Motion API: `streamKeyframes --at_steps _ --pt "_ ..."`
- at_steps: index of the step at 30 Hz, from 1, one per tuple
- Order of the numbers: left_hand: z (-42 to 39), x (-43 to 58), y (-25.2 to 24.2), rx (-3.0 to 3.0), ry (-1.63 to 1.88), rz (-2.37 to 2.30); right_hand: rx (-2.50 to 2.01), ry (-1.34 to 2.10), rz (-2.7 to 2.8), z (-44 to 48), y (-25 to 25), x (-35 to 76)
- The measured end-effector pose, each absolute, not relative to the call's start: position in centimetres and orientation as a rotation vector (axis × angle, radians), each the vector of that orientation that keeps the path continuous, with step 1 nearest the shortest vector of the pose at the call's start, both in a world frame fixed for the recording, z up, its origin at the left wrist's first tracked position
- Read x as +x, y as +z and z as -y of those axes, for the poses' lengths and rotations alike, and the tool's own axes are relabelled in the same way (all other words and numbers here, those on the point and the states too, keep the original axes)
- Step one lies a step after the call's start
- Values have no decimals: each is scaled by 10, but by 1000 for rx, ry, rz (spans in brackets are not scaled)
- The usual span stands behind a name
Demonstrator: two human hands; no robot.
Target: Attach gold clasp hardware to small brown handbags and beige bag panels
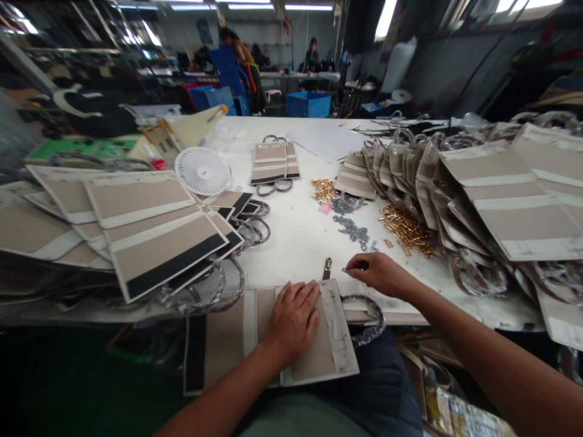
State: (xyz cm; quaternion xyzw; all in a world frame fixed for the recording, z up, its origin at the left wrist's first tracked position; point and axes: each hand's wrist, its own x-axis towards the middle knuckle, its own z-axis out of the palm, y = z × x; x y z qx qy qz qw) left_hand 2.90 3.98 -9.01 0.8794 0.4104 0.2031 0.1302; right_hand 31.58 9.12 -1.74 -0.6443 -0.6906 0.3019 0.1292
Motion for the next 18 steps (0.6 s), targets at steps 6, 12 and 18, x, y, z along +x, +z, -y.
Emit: streamKeyframes --at_steps 6,12,18 --pt "-38 29 -86 2506 594 -1197 -1625 1212 2058 -79 -16 253" --pt "-37 30 -82 2465 603 -1202 -1711 1019 2181 -83 -27 251" --pt "-40 34 -76 2432 650 -1217 -1907 736 2218 -79 -30 246"
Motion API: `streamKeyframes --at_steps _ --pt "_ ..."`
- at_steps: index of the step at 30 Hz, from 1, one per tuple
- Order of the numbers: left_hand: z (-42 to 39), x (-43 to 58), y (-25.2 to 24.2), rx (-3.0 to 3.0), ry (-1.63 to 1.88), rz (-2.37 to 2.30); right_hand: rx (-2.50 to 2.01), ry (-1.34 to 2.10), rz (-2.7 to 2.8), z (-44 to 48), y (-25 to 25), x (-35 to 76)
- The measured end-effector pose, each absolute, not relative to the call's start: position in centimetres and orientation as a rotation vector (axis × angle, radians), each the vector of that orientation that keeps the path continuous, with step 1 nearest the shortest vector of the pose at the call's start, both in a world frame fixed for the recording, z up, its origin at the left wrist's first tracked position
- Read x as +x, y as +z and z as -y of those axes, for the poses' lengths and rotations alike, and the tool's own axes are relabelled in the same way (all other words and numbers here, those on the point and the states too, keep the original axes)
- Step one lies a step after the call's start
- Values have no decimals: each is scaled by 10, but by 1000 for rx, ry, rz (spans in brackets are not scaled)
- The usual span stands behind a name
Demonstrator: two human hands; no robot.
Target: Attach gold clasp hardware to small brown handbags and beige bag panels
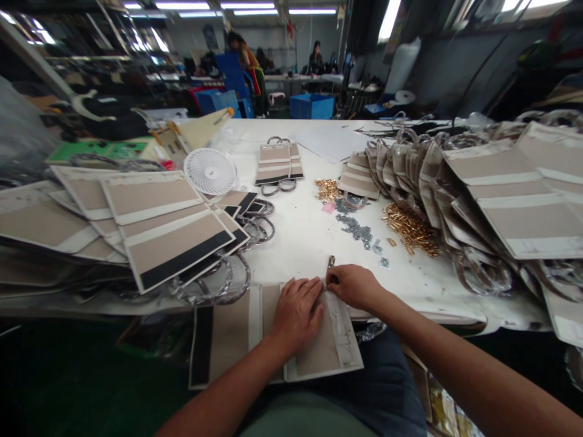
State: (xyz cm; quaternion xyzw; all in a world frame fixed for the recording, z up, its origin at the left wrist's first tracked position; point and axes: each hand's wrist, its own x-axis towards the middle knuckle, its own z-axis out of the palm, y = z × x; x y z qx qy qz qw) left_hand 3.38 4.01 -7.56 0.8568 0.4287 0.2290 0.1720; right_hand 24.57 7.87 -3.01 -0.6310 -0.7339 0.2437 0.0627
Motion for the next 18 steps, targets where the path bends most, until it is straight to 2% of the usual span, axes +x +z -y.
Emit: streamKeyframes --at_steps 5,11,14,18 --pt "-49 40 -73 2425 744 -1213 -1966 589 2179 -66 -37 242" --pt "-59 47 -78 2372 835 -1256 -1919 700 2083 -65 -31 252" --pt "-61 49 -80 2344 848 -1274 -1767 828 1648 -67 -10 260" --pt "-61 50 -80 2333 827 -1286 -1174 956 895 -73 9 254"
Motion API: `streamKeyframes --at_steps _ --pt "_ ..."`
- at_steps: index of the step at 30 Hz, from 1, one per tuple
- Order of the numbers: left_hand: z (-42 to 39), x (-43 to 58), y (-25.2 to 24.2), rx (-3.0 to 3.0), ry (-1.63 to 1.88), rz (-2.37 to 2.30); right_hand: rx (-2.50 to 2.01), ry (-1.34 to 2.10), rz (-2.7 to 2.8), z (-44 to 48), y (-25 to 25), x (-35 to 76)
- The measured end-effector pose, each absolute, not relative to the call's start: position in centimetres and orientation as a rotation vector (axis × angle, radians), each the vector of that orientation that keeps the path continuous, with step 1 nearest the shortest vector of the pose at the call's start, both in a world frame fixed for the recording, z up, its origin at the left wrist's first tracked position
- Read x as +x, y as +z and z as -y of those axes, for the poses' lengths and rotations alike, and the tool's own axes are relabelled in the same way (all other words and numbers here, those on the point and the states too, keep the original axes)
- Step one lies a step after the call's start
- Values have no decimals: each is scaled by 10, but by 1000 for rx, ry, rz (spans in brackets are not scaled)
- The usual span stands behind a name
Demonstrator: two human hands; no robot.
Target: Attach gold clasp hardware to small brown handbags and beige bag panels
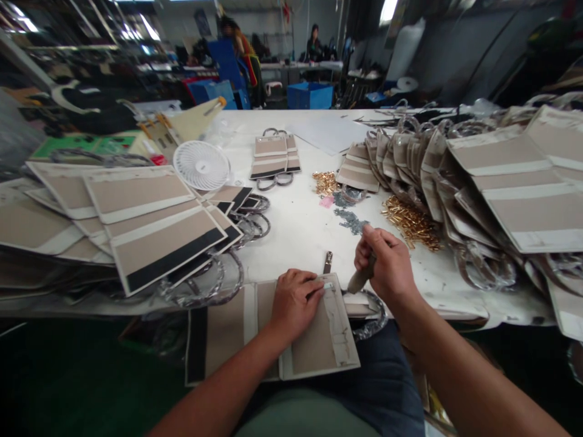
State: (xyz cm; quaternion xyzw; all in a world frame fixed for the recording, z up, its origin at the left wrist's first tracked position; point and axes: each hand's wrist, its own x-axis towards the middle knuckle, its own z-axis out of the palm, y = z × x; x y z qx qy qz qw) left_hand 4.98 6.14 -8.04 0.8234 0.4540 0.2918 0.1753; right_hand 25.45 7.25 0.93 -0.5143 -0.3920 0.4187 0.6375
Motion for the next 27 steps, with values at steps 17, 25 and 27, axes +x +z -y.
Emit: streamKeyframes --at_steps 17,25,27 --pt "-63 52 -77 2341 749 -1304 -1123 719 1350 -62 -25 200" --pt "-83 47 -58 2335 360 -1460 -1192 832 1269 -61 -25 213" --pt "-92 50 -54 2300 268 -1492 -1175 863 1232 -64 -25 216"
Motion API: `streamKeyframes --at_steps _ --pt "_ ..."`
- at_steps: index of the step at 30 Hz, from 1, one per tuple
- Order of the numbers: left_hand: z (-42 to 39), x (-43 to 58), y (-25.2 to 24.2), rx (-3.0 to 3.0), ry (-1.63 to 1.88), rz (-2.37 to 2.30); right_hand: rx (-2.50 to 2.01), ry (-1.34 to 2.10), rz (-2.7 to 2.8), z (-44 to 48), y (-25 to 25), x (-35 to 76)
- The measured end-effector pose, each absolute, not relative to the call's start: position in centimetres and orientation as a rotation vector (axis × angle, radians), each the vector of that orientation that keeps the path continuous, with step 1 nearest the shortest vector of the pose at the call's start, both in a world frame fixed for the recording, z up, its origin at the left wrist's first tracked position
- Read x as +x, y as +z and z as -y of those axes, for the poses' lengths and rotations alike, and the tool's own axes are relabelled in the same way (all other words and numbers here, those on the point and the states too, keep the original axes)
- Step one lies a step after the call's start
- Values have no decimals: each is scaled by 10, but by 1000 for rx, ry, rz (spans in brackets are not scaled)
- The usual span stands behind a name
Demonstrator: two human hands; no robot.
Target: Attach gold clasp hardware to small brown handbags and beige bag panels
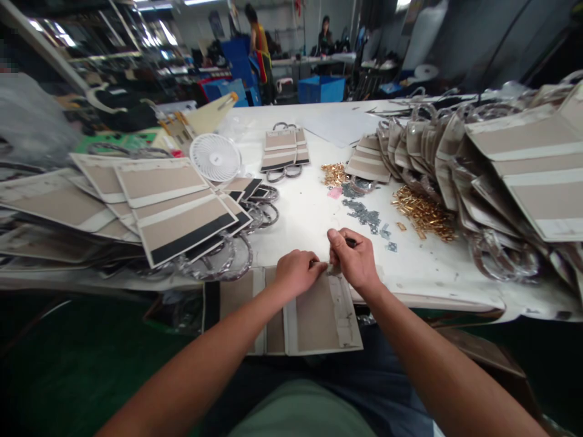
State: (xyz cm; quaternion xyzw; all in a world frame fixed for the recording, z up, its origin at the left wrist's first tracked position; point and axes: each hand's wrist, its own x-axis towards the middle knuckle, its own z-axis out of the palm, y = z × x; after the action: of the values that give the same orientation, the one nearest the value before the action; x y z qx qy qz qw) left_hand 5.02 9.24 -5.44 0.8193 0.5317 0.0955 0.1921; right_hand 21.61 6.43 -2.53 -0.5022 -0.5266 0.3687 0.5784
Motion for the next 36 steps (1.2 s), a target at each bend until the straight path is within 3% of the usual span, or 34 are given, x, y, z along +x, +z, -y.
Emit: streamKeyframes --at_steps 7,16,36 --pt "-126 60 -53 2219 0 -1423 -1034 970 1413 -71 -2 197" --pt "-128 59 -59 2194 -10 -1423 -1018 993 1747 -75 -8 195" --pt "-123 58 -51 2128 51 -1487 -998 786 1225 -64 -8 203"
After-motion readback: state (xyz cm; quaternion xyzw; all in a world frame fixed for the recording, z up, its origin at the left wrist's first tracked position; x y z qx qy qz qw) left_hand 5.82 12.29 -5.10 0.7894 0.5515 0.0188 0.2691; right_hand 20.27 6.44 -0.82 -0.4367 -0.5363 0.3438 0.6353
